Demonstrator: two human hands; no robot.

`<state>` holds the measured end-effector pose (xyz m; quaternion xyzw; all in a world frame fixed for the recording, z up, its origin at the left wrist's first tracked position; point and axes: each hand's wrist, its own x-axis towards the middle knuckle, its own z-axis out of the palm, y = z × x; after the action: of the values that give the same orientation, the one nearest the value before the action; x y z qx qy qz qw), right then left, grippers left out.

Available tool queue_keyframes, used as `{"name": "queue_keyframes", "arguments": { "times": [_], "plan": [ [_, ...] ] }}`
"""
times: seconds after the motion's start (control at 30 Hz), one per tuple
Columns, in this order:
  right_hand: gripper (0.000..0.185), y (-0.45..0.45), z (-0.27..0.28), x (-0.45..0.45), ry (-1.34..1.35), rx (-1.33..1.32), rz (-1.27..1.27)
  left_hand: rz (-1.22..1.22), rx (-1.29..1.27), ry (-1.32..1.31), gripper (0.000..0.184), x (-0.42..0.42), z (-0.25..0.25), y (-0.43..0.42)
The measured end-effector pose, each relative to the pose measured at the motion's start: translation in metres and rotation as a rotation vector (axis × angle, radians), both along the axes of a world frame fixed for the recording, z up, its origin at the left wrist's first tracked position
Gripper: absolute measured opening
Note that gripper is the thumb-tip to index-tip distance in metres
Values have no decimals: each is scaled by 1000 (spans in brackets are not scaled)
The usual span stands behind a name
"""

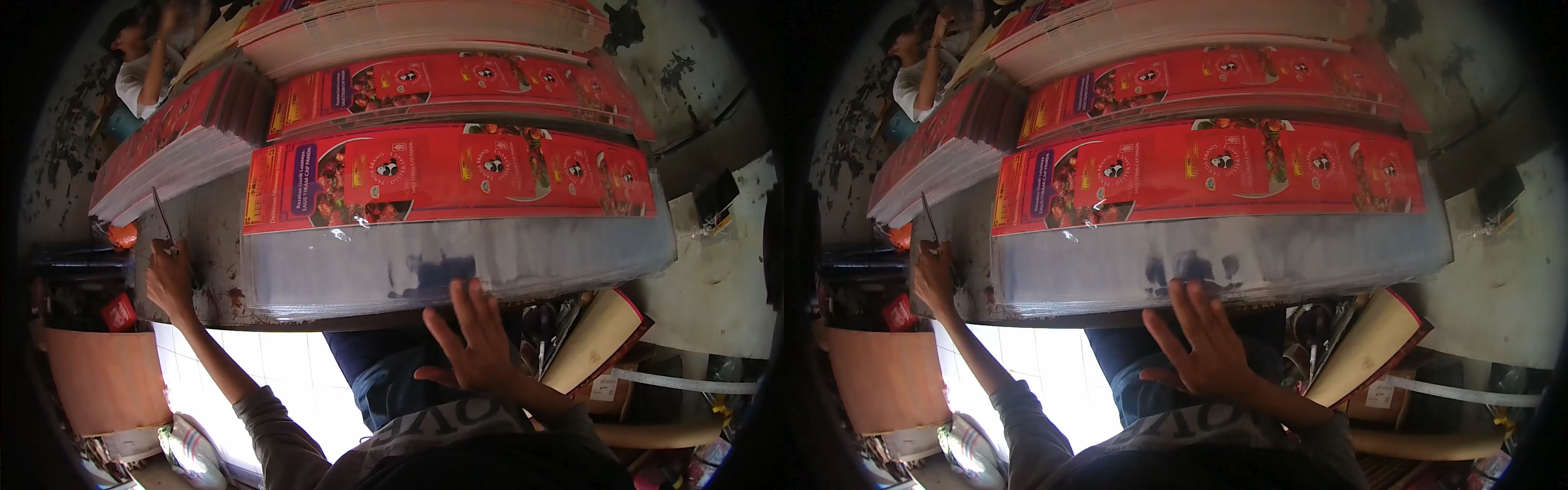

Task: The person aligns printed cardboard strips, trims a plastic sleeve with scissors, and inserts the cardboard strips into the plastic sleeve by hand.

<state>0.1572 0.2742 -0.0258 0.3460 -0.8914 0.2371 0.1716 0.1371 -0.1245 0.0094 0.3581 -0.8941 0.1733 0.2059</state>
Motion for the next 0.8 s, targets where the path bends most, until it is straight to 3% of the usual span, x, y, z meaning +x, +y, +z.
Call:
{"name": "queue_keyframes", "arguments": {
  "times": [0.03, 0.1, 0.13, 0.23, 0.27, 0.33, 0.4, 0.47, 0.53, 0.6, 0.7, 0.8],
  "plan": [
    [46, -1, -2, 2, -60, 44, 9, -6, -2, 5, 27, 1, -8, -5],
    [47, -3, -12, 5, -370, 103, 991, 33, -5, 41, 25, 2, -15, -9],
    [47, 1, -13, 1, -361, 101, 984, 25, -11, 49, 25, 4, -16, -11],
    [50, 31, 15, -27, -114, -21, 522, 125, 84, 93, 24, 10, -11, 0],
    [48, 45, 39, -39, 21, 77, 424, 50, 85, 131, 22, 13, -12, -4],
    [43, 73, 59, -57, -101, 33, 341, -22, 80, 173, 20, 12, -6, -2],
    [40, 87, 72, -83, 1, -14, 307, -257, 41, 264, 20, 0, 16, 24],
    [37, 96, 80, -106, -35, -6, 155, -517, 244, 286, 23, -20, 35, 52],
    [47, 96, 85, -140, -177, 13, 145, -766, 469, 206, 28, -44, 48, 87],
    [54, 95, 81, -172, -147, 110, 136, -1092, 525, 48, 34, -72, 50, 101],
    [68, 107, 77, -189, -126, 242, 93, -1271, 572, -52, 42, -108, 46, 105],
    [74, 140, 75, -198, -187, 241, 16, -1176, 643, -137, 52, -106, 37, 101]
  ]
}}
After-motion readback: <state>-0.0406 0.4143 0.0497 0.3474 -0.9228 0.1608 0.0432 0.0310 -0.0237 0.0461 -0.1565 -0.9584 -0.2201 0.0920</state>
